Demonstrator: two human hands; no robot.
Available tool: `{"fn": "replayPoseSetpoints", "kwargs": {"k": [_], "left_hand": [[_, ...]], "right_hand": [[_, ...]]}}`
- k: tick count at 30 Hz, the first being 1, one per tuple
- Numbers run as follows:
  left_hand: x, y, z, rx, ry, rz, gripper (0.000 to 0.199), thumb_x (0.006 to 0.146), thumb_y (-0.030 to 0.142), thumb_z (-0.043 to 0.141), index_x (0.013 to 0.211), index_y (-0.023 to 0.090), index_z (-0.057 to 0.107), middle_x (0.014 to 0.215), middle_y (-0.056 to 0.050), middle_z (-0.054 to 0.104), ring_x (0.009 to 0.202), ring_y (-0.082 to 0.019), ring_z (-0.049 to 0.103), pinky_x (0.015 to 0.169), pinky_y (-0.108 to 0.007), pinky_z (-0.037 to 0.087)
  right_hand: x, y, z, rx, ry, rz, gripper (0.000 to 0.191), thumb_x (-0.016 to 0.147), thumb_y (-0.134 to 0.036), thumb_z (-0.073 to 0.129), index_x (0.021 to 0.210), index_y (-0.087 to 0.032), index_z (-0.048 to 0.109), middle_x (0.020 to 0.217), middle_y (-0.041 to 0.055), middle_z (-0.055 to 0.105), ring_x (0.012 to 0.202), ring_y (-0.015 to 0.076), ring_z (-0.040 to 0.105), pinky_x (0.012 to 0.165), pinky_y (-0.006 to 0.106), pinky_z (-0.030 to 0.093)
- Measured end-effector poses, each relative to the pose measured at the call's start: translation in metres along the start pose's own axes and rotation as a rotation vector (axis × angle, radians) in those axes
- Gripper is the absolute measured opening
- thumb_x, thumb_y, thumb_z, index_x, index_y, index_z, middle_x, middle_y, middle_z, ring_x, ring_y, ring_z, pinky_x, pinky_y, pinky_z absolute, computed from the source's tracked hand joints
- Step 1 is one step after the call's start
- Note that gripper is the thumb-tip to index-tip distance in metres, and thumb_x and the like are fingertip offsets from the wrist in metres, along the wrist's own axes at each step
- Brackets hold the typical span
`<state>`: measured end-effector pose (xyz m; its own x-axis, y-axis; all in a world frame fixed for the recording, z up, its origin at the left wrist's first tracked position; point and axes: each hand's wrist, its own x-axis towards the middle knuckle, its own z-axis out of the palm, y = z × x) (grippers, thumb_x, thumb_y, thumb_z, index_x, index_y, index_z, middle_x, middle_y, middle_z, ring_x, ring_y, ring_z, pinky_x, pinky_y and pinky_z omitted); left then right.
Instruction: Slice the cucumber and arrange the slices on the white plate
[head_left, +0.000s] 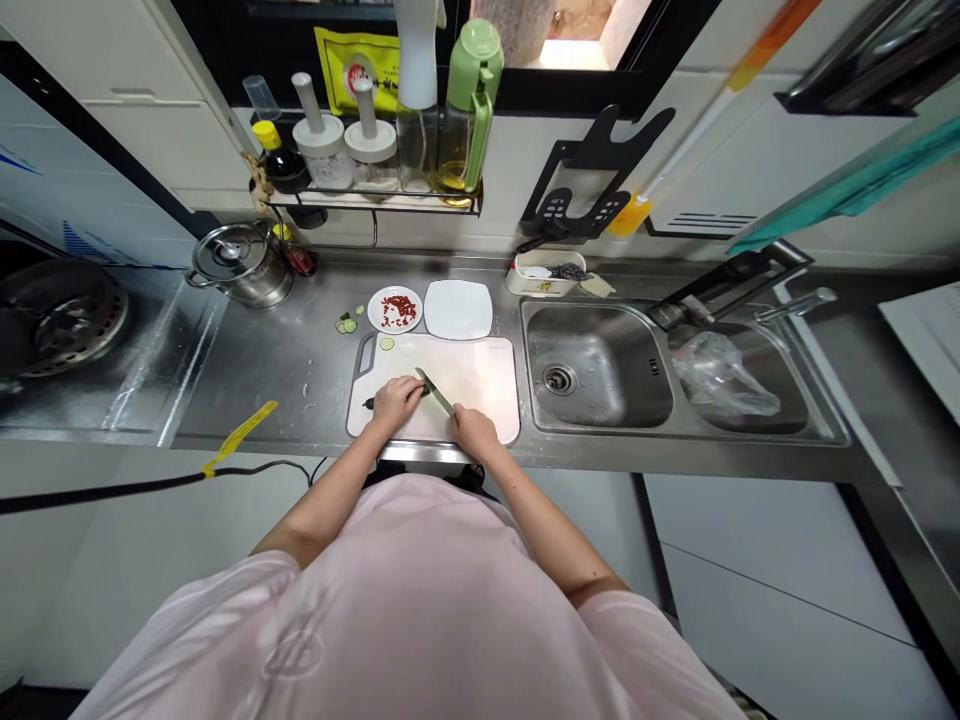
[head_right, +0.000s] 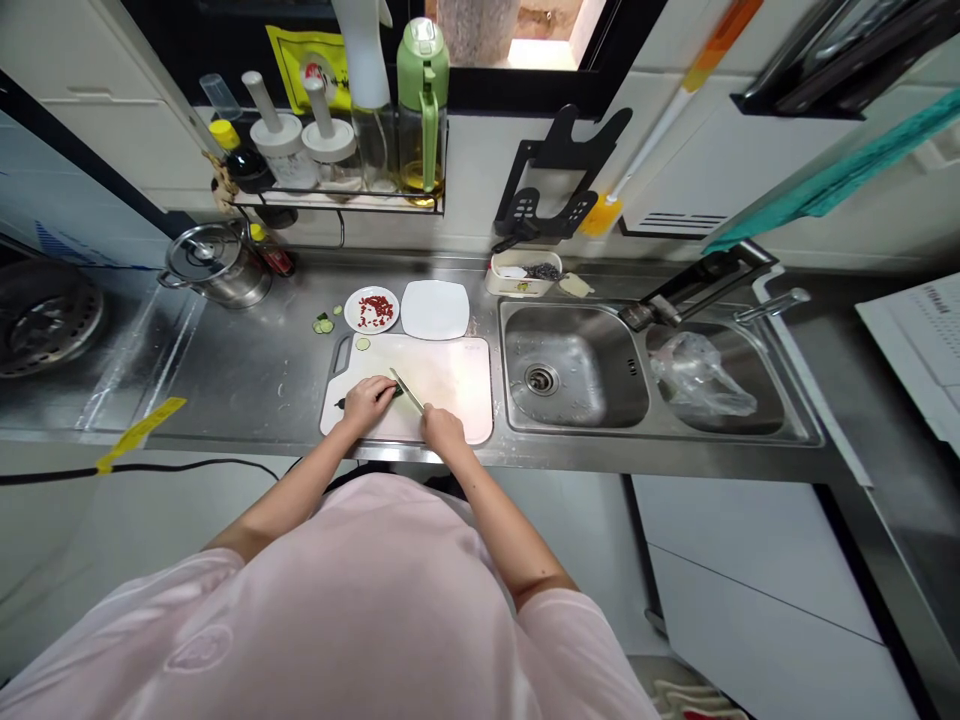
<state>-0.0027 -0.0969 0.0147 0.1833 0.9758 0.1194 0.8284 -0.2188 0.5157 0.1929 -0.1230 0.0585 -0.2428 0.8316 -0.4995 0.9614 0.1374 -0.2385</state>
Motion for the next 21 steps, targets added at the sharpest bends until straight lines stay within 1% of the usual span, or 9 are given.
{"fn": "replayPoseSetpoints", "kwargs": {"k": [5,8,13,15,17,19,21], "left_hand": [[0.001,0.003,-0.004,-0.035,0.019,-0.026,0.025,0.091,0.033,0.046,0.104,0.025,0.065,0.105,-0.003,0.068,0.099,-0.018,0.059,0.086,-0.030,0.043],[0.002,0.005,-0.006,-0.053,0.054,-0.048,0.026,0.092,0.034,0.045,0.104,0.024,0.065,0.106,-0.004,0.067,0.100,-0.019,0.059,0.088,-0.030,0.043],[0.003,0.006,-0.010,-0.072,0.116,-0.098,0.024,0.091,0.034,0.045,0.101,0.022,0.065,0.103,-0.005,0.067,0.098,-0.019,0.059,0.089,-0.031,0.043],[0.004,0.007,-0.011,-0.070,0.171,-0.140,0.024,0.091,0.034,0.045,0.097,0.022,0.064,0.098,-0.007,0.066,0.096,-0.020,0.059,0.087,-0.032,0.043],[0.006,0.009,-0.014,-0.069,0.256,-0.178,0.024,0.091,0.036,0.045,0.096,0.021,0.063,0.096,-0.007,0.065,0.094,-0.021,0.058,0.086,-0.033,0.043],[0.008,0.012,-0.017,-0.068,0.324,-0.188,0.024,0.090,0.037,0.046,0.097,0.020,0.061,0.096,-0.008,0.063,0.095,-0.021,0.056,0.087,-0.034,0.042],[0.012,0.019,-0.020,-0.058,0.338,-0.166,0.025,0.089,0.039,0.048,0.100,0.021,0.061,0.100,-0.009,0.062,0.098,-0.022,0.055,0.091,-0.036,0.040]], "right_hand": [[-0.003,0.003,-0.006,-0.046,0.065,0.025,0.029,0.097,-0.030,0.030,0.114,-0.020,0.052,0.095,0.0103,0.067,0.087,0.0224,0.064,0.070,0.029,0.040],[-0.004,0.005,-0.008,-0.074,0.097,0.042,0.030,0.098,-0.029,0.030,0.116,-0.021,0.052,0.094,0.0095,0.068,0.087,0.0224,0.064,0.071,0.029,0.040],[-0.005,0.006,-0.009,-0.081,0.133,0.067,0.031,0.097,-0.029,0.031,0.121,-0.022,0.049,0.098,0.0087,0.068,0.089,0.0207,0.064,0.072,0.028,0.040],[-0.006,0.007,-0.011,-0.086,0.146,0.071,0.031,0.097,-0.031,0.032,0.121,-0.023,0.049,0.098,0.0083,0.067,0.088,0.0204,0.064,0.071,0.028,0.040],[-0.007,0.007,-0.012,-0.098,0.157,0.074,0.030,0.098,-0.032,0.032,0.122,-0.023,0.049,0.099,0.0083,0.067,0.087,0.0201,0.064,0.071,0.028,0.040],[-0.007,0.008,-0.013,-0.120,0.176,0.078,0.030,0.096,-0.032,0.036,0.122,-0.023,0.049,0.100,0.0086,0.066,0.088,0.0205,0.063,0.072,0.028,0.039],[-0.006,0.009,-0.014,-0.144,0.208,0.083,0.032,0.094,-0.034,0.042,0.124,-0.022,0.048,0.101,0.0091,0.065,0.089,0.0216,0.062,0.074,0.029,0.038]]}}
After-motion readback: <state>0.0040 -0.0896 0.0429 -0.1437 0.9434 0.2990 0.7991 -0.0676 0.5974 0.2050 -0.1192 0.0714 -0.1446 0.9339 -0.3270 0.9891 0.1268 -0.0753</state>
